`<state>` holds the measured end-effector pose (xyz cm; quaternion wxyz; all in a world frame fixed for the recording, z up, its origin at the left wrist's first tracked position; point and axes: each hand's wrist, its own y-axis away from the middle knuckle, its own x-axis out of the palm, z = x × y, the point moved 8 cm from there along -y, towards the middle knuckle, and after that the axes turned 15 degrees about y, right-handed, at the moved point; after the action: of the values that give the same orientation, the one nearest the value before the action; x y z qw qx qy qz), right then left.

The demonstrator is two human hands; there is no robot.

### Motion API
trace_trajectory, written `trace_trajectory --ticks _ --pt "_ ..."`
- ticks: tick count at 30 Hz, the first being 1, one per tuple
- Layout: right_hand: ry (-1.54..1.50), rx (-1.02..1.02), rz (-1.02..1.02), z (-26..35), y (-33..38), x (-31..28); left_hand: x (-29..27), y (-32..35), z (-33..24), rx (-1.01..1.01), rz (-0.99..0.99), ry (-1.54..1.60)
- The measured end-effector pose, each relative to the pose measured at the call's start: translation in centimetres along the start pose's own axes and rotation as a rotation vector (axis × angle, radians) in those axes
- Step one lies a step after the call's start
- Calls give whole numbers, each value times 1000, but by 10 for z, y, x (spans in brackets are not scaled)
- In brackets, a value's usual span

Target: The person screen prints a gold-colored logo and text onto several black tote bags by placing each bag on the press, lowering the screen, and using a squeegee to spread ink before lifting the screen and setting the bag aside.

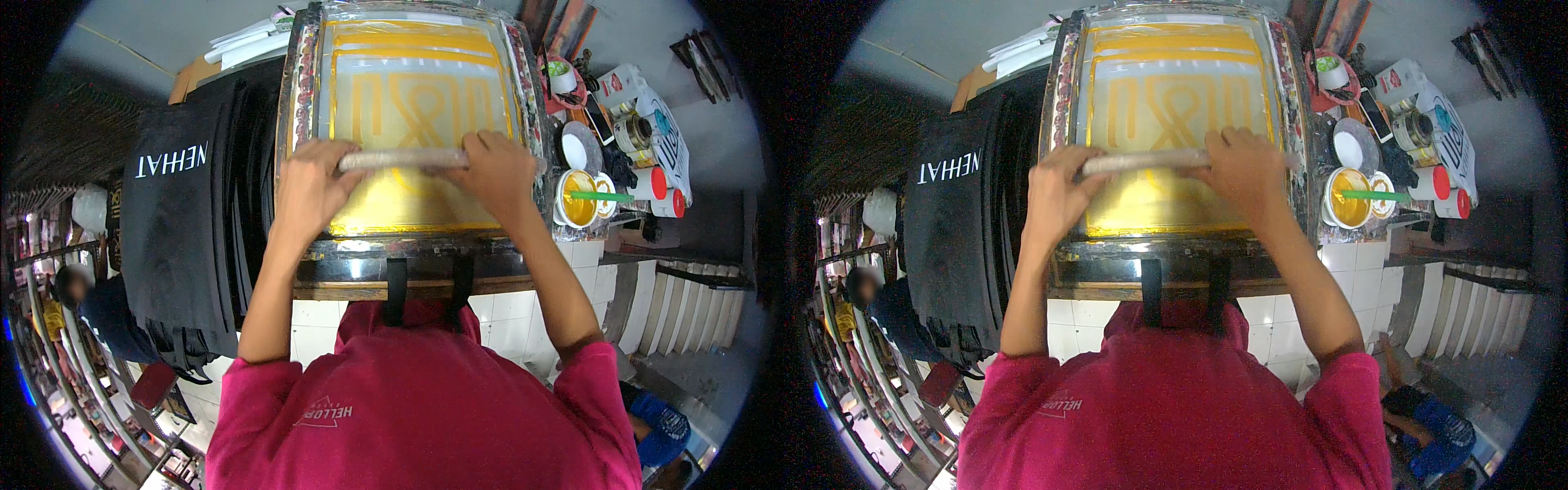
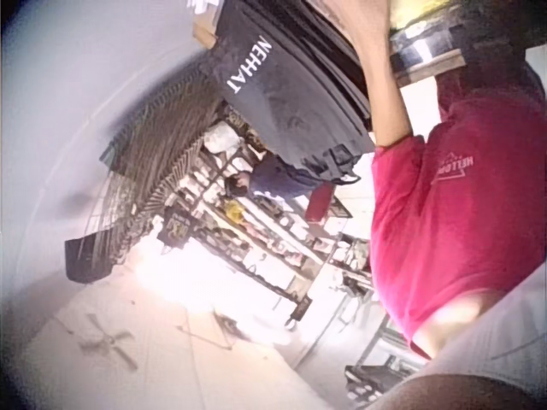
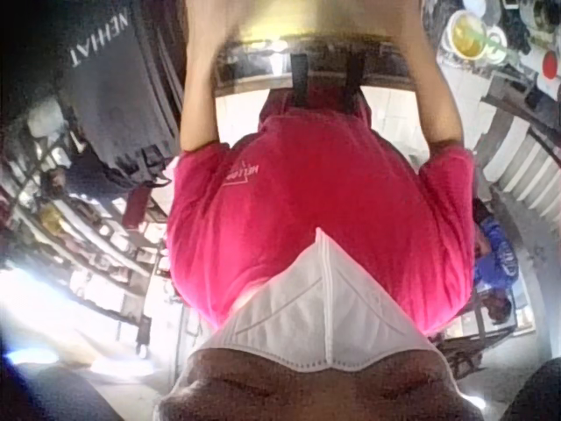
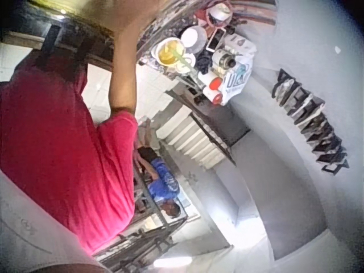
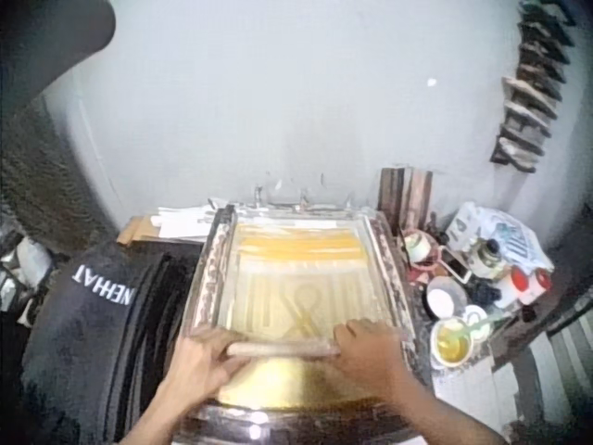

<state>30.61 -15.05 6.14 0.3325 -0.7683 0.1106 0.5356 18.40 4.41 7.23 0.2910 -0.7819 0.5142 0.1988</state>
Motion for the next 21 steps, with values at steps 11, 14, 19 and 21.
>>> trace_trajectory --ticks 11,14,19,21 --pt "-7 17 18 40 97 -38 9 109 -16 140 -10 59" --pt "-2 25 -51 41 100 -41 10 128 9 131 -54 -26" --pt "-109 57 13 32 97 -47 3 146 26 277 -201 -242" --pt "-119 32 -150 26 89 -77 -12 148 6 427 -283 -286"
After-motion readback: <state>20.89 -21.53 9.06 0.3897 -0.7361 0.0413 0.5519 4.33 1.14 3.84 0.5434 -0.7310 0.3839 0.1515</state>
